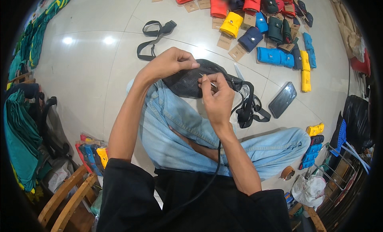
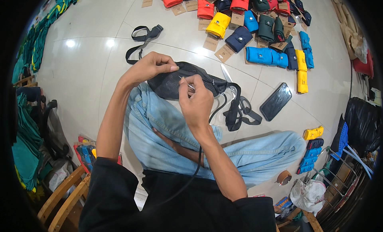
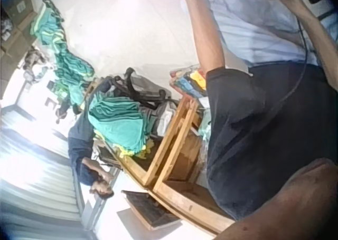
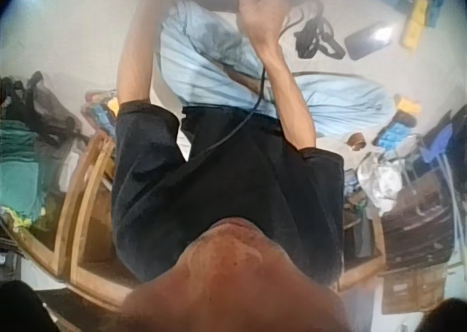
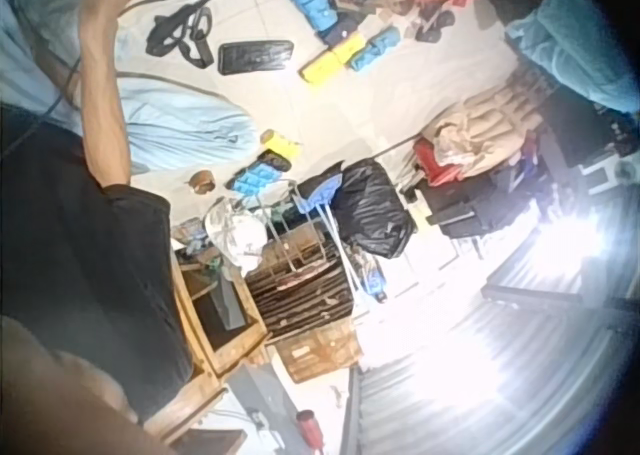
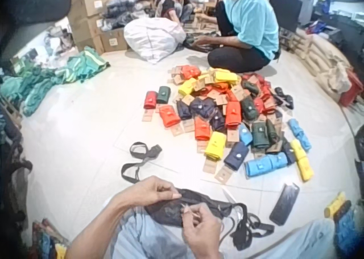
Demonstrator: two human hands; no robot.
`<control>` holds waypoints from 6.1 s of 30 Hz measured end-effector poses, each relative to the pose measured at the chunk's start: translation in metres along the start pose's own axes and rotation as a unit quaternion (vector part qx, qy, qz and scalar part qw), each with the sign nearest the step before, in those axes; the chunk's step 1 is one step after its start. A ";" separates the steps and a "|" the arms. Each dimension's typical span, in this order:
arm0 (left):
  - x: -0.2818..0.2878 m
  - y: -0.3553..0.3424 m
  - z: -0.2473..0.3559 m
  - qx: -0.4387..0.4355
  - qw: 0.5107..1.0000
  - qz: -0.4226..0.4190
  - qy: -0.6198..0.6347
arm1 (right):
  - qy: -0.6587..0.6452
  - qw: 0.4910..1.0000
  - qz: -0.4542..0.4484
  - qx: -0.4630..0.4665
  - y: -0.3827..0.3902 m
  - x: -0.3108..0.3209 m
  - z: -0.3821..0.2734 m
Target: The person is sitting on the floor and finishing a black bag by cutting excess thread with scissors and threading a black cord through a mesh panel with a needle and by hand.
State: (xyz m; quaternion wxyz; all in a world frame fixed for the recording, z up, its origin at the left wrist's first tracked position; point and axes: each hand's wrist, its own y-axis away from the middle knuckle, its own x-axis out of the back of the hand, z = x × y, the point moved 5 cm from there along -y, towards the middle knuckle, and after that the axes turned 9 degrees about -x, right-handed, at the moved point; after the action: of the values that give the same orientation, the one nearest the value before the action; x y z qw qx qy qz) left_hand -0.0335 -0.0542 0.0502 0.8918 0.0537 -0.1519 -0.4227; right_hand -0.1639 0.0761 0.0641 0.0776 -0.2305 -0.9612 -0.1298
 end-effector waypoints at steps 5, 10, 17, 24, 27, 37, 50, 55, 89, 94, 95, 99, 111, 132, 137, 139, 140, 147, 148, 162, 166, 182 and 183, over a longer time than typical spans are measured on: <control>-0.001 0.001 0.001 -0.003 1.000 -0.007 -0.007 | 0.070 0.997 0.005 0.030 0.004 -0.003 -0.007; 0.004 0.002 0.011 0.070 0.994 -0.055 0.060 | 0.040 0.999 0.004 0.013 0.002 -0.001 -0.003; -0.003 -0.004 0.006 0.059 0.986 -0.157 -0.008 | -0.098 0.992 -0.040 -0.068 0.000 0.001 -0.001; 0.003 -0.016 0.005 0.107 0.979 -0.175 0.009 | -0.143 0.976 -0.072 -0.148 -0.009 0.006 0.011; 0.006 -0.017 0.005 0.090 0.987 -0.129 0.016 | -0.123 0.983 -0.054 -0.129 -0.009 0.004 0.008; 0.012 -0.013 0.005 0.058 0.996 -0.063 -0.005 | 0.094 0.995 0.011 0.034 -0.002 0.000 -0.010; 0.015 -0.012 0.006 0.041 0.998 -0.048 0.008 | 0.136 0.989 0.014 0.058 -0.004 -0.004 -0.013; 0.014 -0.009 0.009 0.041 0.998 -0.050 0.015 | 0.150 0.986 0.013 0.068 -0.004 -0.005 -0.016; 0.013 -0.009 0.018 0.036 0.990 -0.116 -0.072 | 0.151 0.985 0.017 0.077 -0.001 -0.011 -0.014; 0.008 -0.012 0.019 0.053 0.979 -0.179 -0.087 | 0.140 0.986 0.021 0.087 0.000 -0.011 -0.012; 0.007 -0.013 0.019 0.060 0.975 -0.194 -0.092 | 0.138 0.986 0.020 0.088 0.001 -0.011 -0.011; 0.007 -0.017 0.019 0.073 0.966 -0.218 -0.121 | 0.114 0.990 0.010 0.081 0.001 -0.010 -0.010; 0.008 -0.014 0.020 0.025 0.976 -0.167 -0.140 | 0.114 0.992 -0.019 0.051 0.003 -0.007 -0.008; -0.003 0.013 0.030 -0.125 0.978 0.068 -0.153 | -0.087 0.968 -0.094 -0.218 -0.017 -0.010 0.008; -0.005 0.004 0.021 -0.287 0.905 0.157 -0.272 | -0.132 0.958 -0.085 -0.240 -0.014 -0.008 0.009; -0.001 -0.008 0.005 -0.116 0.978 0.075 -0.158 | -0.122 0.961 -0.068 -0.238 -0.015 -0.006 0.009; -0.002 -0.010 0.000 -0.028 0.994 0.031 -0.098 | -0.116 0.962 -0.065 -0.237 -0.015 -0.006 0.009; 0.000 -0.010 -0.008 0.031 0.998 0.035 -0.044 | -0.099 0.970 -0.047 -0.218 -0.016 -0.009 0.005; 0.000 -0.010 -0.007 0.030 0.998 0.044 -0.038 | -0.100 0.970 -0.049 -0.215 -0.017 -0.009 0.005; 0.000 -0.009 -0.003 0.010 0.998 0.055 -0.009 | -0.097 0.961 -0.090 -0.242 -0.026 -0.011 0.010; 0.000 -0.007 0.000 0.016 0.998 0.054 -0.006 | -0.091 0.960 -0.092 -0.250 -0.026 -0.012 0.008; 0.001 -0.007 -0.002 0.014 0.998 0.060 -0.020 | -0.082 0.962 -0.098 -0.241 -0.026 -0.012 0.008; 0.001 -0.007 -0.001 0.016 0.998 0.058 -0.022 | -0.084 0.962 -0.098 -0.241 -0.026 -0.013 0.009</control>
State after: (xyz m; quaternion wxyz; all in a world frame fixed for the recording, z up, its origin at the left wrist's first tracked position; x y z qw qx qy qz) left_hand -0.0378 -0.0595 0.0482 0.9106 0.0498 -0.1807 -0.3684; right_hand -0.1658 0.0505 0.0475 -0.0738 -0.1575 -0.9225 -0.3446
